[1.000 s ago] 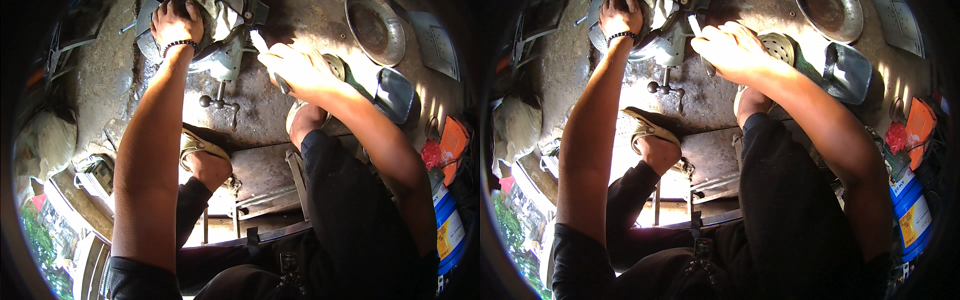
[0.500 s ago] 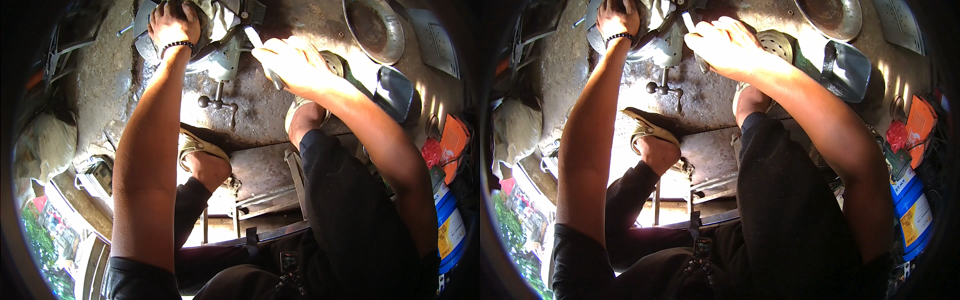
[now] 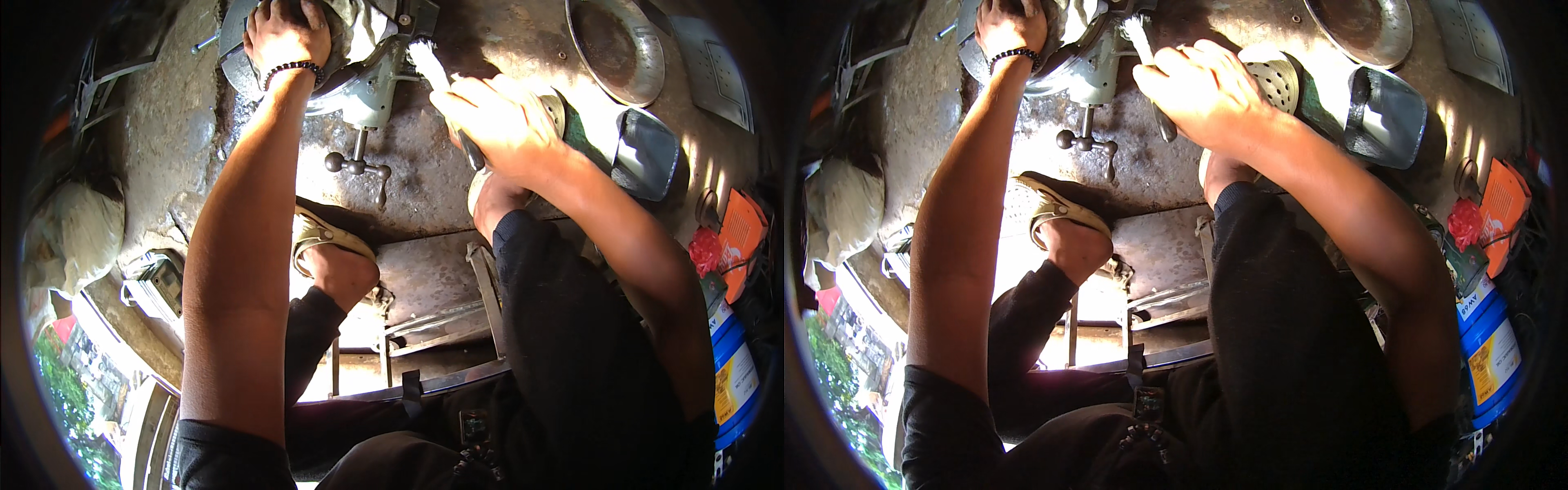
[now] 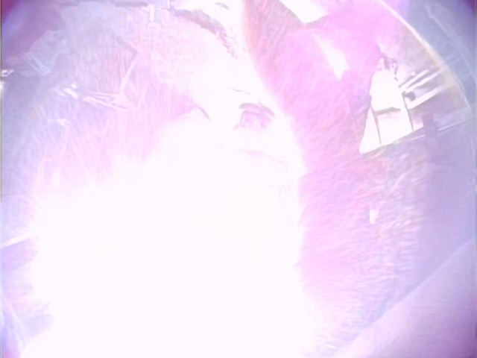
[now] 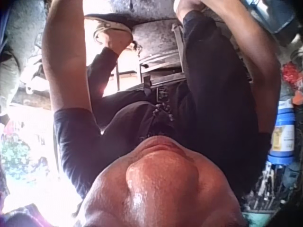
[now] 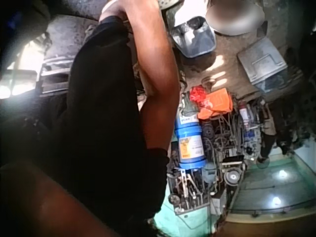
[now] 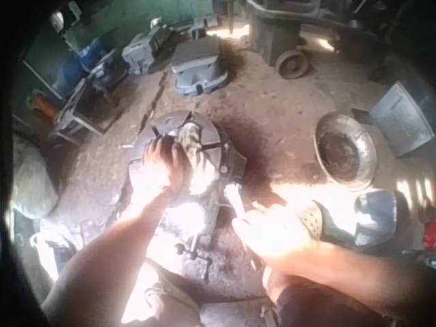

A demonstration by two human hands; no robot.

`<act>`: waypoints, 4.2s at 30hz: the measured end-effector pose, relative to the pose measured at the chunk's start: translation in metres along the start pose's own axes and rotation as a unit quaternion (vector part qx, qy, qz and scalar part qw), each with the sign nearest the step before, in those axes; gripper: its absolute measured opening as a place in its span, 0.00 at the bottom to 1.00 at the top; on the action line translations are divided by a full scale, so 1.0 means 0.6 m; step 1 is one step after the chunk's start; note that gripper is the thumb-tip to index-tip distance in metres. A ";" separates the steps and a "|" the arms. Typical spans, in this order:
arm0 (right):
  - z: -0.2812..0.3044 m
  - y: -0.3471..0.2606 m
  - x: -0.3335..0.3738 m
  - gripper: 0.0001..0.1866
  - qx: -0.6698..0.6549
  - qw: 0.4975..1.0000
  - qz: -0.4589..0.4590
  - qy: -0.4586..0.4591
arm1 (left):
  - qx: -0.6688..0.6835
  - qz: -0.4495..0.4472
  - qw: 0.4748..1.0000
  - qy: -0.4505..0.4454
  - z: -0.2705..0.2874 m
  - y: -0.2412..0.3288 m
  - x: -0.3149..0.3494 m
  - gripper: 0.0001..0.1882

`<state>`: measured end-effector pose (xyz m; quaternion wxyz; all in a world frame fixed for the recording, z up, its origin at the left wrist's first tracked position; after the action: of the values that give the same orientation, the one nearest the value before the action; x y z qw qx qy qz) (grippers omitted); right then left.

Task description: The person cleans a circular metal mechanical part using a brush and a rag. They repeatedly scrub the surface, wipe it with a cloth, and dip the brush into a container of liquid to continue cleaning.

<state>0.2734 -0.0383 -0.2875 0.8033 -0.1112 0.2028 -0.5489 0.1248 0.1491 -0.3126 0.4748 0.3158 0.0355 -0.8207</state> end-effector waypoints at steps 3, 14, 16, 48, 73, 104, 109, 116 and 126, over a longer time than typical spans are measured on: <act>0.000 -0.007 0.007 0.15 0.009 1.000 0.012 0.021 | -0.004 0.000 1.000 0.022 0.003 -0.001 -0.002 0.14; -0.046 0.018 -0.020 0.13 0.002 0.999 -0.003 -0.034 | 0.025 -0.045 0.999 0.016 0.017 0.022 -0.003 0.10; -0.050 0.017 -0.021 0.14 -0.010 0.999 -0.001 -0.048 | 0.033 -0.054 0.998 0.016 0.022 0.027 -0.003 0.10; -0.033 0.012 -0.033 0.12 0.002 1.000 -0.017 -0.009 | -0.006 0.063 0.998 -0.009 -0.005 -0.014 0.002 0.16; -0.008 0.016 0.019 0.17 -0.020 0.998 -0.019 0.065 | -0.001 -0.048 0.998 0.031 -0.001 0.000 0.003 0.11; 0.041 0.078 -0.017 0.20 -0.288 0.949 -0.094 0.084 | 0.001 0.096 0.995 -0.025 -0.035 -0.047 0.003 0.21; 0.065 0.110 -0.006 0.14 -0.282 0.921 -0.134 0.233 | -0.011 0.091 0.996 -0.015 -0.038 -0.053 0.004 0.24; 0.001 0.136 -0.006 0.12 -0.382 0.861 -0.223 0.251 | -0.020 0.073 0.997 -0.024 -0.048 -0.063 0.003 0.22; 0.024 0.081 0.052 0.11 -0.312 0.896 -0.166 0.268 | -0.021 0.065 0.997 -0.027 -0.049 -0.062 0.003 0.21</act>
<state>0.3304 -0.0500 -0.3006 0.5397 -0.2368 0.5501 -0.5916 0.1087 0.1783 -0.3461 0.5343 0.2852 0.0198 -0.7955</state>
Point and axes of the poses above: each hand's wrist, its own x-axis away from the middle knuckle, its own z-axis out of the back of the hand, y = z × x, the point moved 9 cm from there along -x, towards the middle knuckle, and after that the axes turned 3 degrees about y, right-handed, at the moved point
